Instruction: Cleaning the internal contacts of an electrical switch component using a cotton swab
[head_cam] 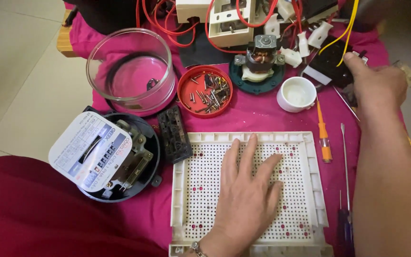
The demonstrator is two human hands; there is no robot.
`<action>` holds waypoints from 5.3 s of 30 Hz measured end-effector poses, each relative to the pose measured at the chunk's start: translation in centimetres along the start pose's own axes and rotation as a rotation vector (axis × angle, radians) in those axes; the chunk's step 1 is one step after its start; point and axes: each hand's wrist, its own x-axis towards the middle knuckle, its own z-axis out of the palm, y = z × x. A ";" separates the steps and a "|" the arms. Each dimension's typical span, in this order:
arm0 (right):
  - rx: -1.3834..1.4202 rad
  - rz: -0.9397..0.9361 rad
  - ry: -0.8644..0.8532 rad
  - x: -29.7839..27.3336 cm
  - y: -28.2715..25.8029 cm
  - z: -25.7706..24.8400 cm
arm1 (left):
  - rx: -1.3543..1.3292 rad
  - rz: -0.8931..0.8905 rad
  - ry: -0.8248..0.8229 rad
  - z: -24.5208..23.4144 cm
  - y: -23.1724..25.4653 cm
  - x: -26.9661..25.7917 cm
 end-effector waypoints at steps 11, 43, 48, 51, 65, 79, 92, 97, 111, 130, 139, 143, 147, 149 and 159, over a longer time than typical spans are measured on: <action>-0.098 0.010 -0.044 1.5 0.2 0.8 | -0.024 0.004 -0.004 -0.5 0.0 -0.3; 0.191 0.324 -0.166 1.4 -2.4 -0.3 | -0.074 0.015 0.087 -0.5 0.3 -0.8; 0.285 0.346 -0.221 -1.1 -4.6 -2.5 | -0.076 0.013 0.080 -0.7 0.3 -0.7; 0.399 0.404 -0.174 -1.3 -4.4 -2.7 | -0.073 0.014 0.070 -0.5 0.2 -0.7; 0.605 0.218 -0.427 -11.7 -6.4 -11.2 | -0.276 -0.139 -0.034 -2.8 0.9 -1.1; 0.329 -0.110 -0.635 -27.1 -8.2 -12.4 | -0.851 -0.353 0.053 -7.2 1.3 -4.9; 0.362 0.006 -0.716 -29.5 -8.5 -12.5 | -1.620 -0.527 0.115 -6.3 -3.5 -5.6; 0.581 0.133 -0.718 -28.6 -7.1 -12.9 | -1.685 -0.551 0.128 -5.7 -4.5 -4.8; 0.348 -0.488 -0.371 -30.8 -8.5 -10.6 | -1.803 -0.631 -0.077 -3.7 -5.3 -4.4; 0.340 -0.604 -0.357 -34.8 -10.2 -10.9 | -1.679 -0.789 0.145 -4.0 -4.3 -4.7; 0.384 -0.570 -0.256 -33.2 -9.0 -10.2 | -1.577 -0.763 0.108 -4.9 -2.9 -5.0; 0.343 -0.682 -0.345 -36.1 -10.6 -11.1 | -1.605 -0.789 0.179 -4.3 -3.3 -4.7; 0.330 -0.749 -0.301 -34.1 -10.2 -10.0 | -1.512 -0.758 0.140 -4.1 -3.8 -4.5; 0.337 -0.736 -0.246 -32.6 -9.0 -9.6 | -1.501 -0.760 0.133 -4.2 -3.5 -4.8; 0.413 -0.712 -0.276 -34.8 -9.3 -9.7 | -1.269 -0.687 0.158 -3.6 -4.8 -4.2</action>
